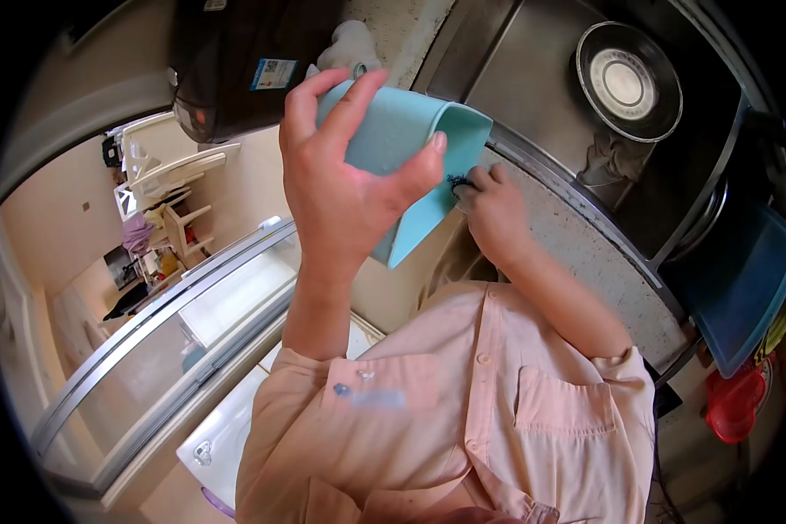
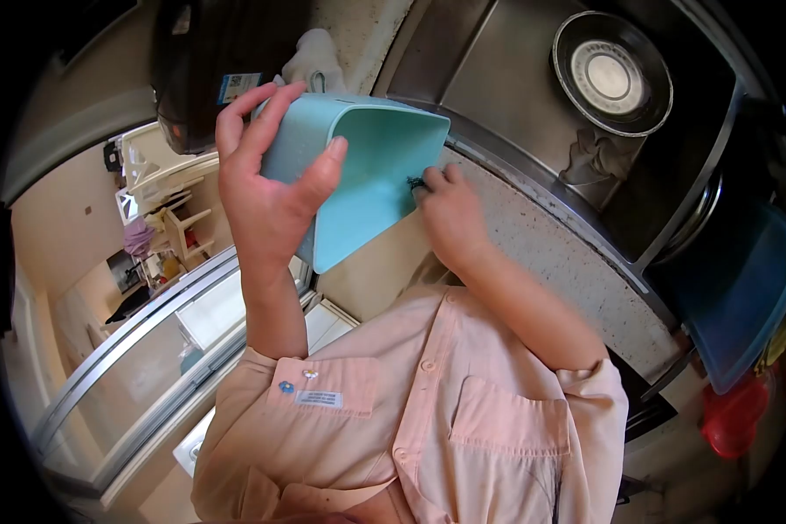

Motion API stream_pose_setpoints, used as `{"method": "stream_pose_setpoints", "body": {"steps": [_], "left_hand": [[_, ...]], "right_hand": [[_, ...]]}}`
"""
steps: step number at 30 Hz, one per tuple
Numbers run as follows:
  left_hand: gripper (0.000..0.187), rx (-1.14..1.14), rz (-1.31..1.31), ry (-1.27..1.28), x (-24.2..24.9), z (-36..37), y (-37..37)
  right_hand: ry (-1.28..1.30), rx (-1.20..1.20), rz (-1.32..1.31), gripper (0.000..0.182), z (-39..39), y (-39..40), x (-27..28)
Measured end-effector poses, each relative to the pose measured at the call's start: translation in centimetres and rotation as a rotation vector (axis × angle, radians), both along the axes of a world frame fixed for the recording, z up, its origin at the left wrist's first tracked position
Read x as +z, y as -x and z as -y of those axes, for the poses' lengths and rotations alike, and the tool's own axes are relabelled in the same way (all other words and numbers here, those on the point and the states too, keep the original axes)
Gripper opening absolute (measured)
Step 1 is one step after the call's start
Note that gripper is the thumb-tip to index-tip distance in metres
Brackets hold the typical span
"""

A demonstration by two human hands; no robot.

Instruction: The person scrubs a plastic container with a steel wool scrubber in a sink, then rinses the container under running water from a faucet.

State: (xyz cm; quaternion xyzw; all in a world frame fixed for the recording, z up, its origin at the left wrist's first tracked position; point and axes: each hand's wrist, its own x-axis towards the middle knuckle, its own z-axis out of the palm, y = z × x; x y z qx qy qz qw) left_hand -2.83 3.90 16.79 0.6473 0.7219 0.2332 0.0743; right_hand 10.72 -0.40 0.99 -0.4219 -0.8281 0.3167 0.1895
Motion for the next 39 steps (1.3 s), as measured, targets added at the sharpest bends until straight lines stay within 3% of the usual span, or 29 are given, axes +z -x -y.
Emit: {"method": "stream_pose_setpoints", "body": {"steps": [2,8,11,13,15,20,23,26,29,32,35,38,39], "left_hand": [[0.05,0.0,-0.004,0.005,0.0,0.1,0.1],[0.049,-0.014,-0.008,0.007,0.2,0.1,0.0],[0.048,-0.015,-0.022,0.013,0.3,0.4,0.1],[0.048,0.016,-0.007,0.041,0.5,0.1,-0.2],[0.048,0.017,0.01,0.041,0.4,0.1,-0.2],[0.048,0.007,0.008,0.035,0.3,-0.1,-0.1],[0.049,0.006,0.014,0.03,0.1,-0.1,0.0],[0.049,0.022,0.04,0.043,0.3,0.0,-0.1],[0.049,0.018,0.016,0.043,0.3,0.1,0.0],[0.05,0.006,0.005,0.038,0.2,0.1,0.2],[0.051,0.008,0.0,0.028,0.1,0.1,0.2],[0.051,0.014,-0.009,0.029,0.1,0.0,0.2],[0.051,0.012,-0.012,0.028,0.2,0.0,0.2]], "right_hand": [[0.282,-0.081,-0.128,0.009,0.8,0.3,-0.8],[-0.155,0.044,0.058,0.011,0.1,0.4,-0.1],[-0.008,-0.437,-0.055,0.011,-2.3,-1.5,0.6],[0.235,-0.501,-0.201,0.02,-2.4,-2.9,0.5],[0.518,-0.502,-0.372,0.028,-2.1,-3.8,0.6],[0.274,-0.097,-0.285,0.011,0.2,-0.6,1.0],[0.057,-0.034,-0.182,0.011,0.8,0.3,-1.4],[-0.104,0.098,-0.06,0.013,0.3,-0.3,-0.4],[0.096,-0.178,-0.082,0.016,-0.2,-0.9,0.1],[0.439,-0.194,-0.176,0.019,0.1,-2.0,1.6],[0.553,-0.145,-0.242,0.019,1.6,-1.3,1.1],[0.48,-0.202,-0.269,0.018,2.9,-0.2,0.3],[0.346,-0.176,-0.216,0.017,3.1,0.1,-0.1]]}}
